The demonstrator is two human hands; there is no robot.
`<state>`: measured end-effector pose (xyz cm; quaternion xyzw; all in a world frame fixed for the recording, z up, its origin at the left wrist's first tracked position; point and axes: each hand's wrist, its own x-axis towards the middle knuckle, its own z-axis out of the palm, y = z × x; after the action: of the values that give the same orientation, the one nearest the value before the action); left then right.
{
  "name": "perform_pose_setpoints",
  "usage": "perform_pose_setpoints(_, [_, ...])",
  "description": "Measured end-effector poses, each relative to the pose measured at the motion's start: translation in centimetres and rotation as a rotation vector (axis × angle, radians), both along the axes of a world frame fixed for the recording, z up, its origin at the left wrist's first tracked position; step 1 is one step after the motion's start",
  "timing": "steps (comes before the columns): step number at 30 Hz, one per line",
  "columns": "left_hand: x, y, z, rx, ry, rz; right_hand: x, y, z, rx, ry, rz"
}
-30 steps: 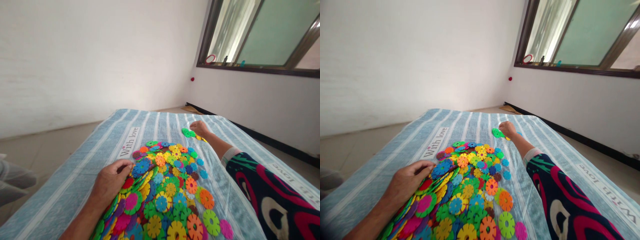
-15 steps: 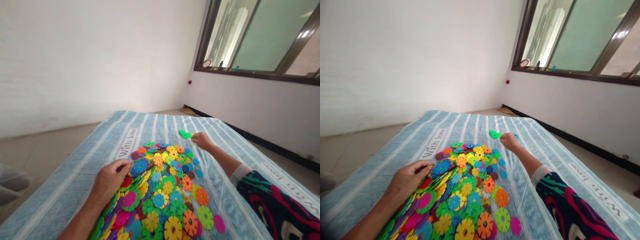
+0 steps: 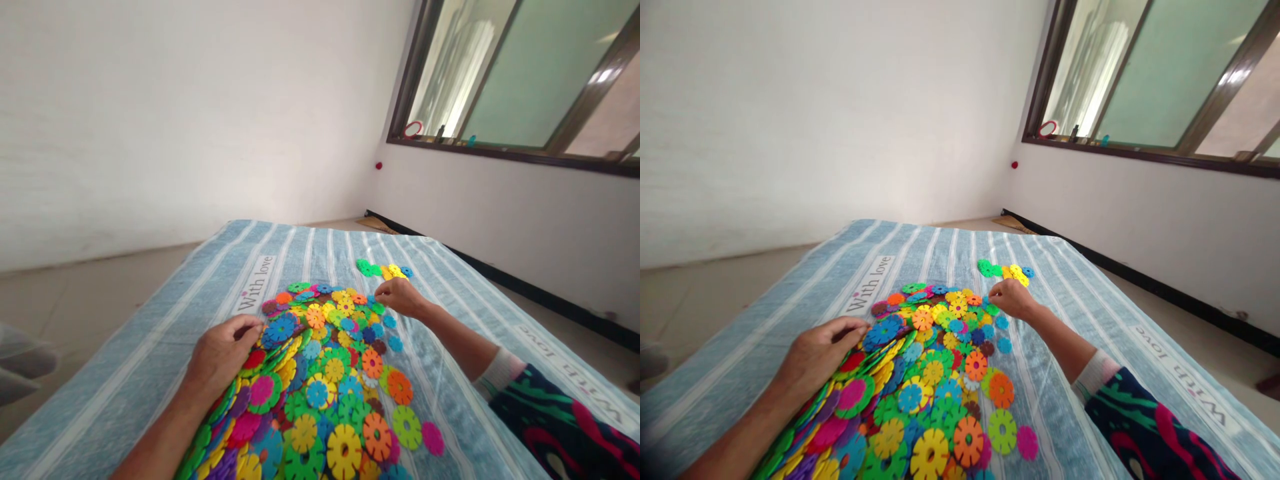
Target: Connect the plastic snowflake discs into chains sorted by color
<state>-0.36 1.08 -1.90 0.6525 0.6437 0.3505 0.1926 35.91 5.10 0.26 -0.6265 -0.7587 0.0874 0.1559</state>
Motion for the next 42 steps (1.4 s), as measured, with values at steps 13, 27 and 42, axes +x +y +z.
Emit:
perform_pose_setpoints(13, [0.2, -0.1, 0.3, 0.017, -0.011, 0.007, 0.2, -1.0, -0.8, -0.086, -0.101, -0.044])
perform_pose_setpoints(27, [0.2, -0.2, 0.4, 0.018, -0.021, 0.002, 2.5, 1.2, 1.6, -0.046, -0.07, -0.023])
perform_pose_setpoints(42, [0.0, -0.3, 0.0, -0.055, -0.009, 0.032, 2.4, 9.4, 1.5, -0.09, -0.347, -0.169])
